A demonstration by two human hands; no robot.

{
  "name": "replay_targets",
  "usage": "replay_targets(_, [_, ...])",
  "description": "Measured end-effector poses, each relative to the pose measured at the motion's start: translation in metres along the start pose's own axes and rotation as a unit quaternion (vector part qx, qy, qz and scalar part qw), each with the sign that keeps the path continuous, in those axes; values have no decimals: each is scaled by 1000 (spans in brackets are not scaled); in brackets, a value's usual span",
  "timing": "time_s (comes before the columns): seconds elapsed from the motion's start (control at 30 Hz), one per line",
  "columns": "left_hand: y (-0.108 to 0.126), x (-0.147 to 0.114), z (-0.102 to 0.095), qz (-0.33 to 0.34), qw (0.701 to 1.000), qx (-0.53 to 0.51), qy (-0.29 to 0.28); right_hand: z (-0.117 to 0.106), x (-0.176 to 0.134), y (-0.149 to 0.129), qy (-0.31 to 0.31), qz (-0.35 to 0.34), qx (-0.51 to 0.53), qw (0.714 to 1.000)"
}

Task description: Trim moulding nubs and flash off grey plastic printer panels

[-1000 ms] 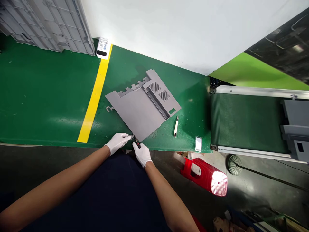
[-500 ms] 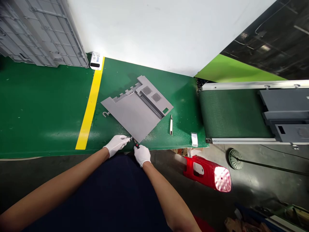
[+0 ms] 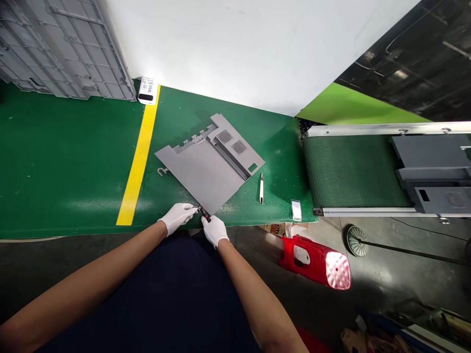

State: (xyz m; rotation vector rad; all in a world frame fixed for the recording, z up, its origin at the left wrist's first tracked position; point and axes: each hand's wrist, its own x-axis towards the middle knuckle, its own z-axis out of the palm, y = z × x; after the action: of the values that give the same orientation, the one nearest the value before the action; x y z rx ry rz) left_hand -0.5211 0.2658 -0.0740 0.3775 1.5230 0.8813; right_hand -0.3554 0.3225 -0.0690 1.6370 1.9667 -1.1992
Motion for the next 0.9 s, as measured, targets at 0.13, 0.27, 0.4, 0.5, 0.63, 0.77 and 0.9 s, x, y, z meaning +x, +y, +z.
replay_targets(0.13, [3,-2,0,-3,1000,1,-4,4,-1,-4,7,13,8,1000])
replay_targets(0.27, [3,-3,-1,-3,1000,-4,-4,6,-1,-6,8,21,10,1000])
replay_targets(0.4, [2,-2,-1,-9,1000,-12,-1,10,1,-8,24,39,-10,999])
replay_targets(0.5, [0,1,-1,-12,1000,-24,0,13,3,-11,35,46,-24,998])
replay_targets(0.63, [0,2,-5,-13,999,-47,9,10,1,-15,38,49,-24,998])
replay_targets(0.77, [3,-10,-28,15,996,-91,-14,6,-15,-12,16,32,11,999])
replay_targets(0.9, [6,-26,-71,51,983,-171,-35,13,-30,-10,-26,32,85,996])
